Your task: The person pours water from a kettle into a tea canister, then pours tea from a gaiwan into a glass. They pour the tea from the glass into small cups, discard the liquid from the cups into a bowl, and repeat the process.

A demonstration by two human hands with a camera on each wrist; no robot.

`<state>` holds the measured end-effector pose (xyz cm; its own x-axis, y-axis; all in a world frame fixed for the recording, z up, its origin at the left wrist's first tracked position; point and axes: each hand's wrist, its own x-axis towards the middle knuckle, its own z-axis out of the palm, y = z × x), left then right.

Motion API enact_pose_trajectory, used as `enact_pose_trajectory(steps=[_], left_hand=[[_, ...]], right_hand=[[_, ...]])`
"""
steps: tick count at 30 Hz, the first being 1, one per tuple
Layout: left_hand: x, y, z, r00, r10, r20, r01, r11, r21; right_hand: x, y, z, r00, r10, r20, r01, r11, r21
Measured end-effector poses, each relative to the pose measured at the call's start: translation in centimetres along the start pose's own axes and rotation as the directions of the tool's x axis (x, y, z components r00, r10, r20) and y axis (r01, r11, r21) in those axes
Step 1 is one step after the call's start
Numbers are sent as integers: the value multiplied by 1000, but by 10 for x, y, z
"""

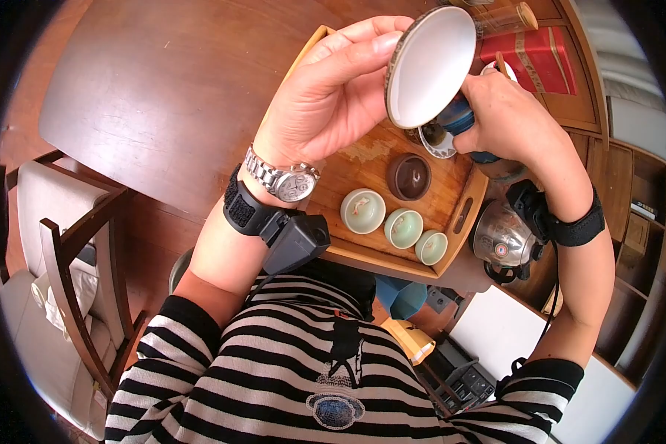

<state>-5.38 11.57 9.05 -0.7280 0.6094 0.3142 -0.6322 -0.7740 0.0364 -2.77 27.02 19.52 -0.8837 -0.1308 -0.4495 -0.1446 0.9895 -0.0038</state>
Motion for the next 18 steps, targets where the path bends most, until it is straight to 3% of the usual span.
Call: enact_pose_trajectory(steps=[18], left_hand=[[0,0,0,1000,9,15,-9,1000,-4]], right_hand=[[0,5,2,999,21,44,-21,1000,-17]])
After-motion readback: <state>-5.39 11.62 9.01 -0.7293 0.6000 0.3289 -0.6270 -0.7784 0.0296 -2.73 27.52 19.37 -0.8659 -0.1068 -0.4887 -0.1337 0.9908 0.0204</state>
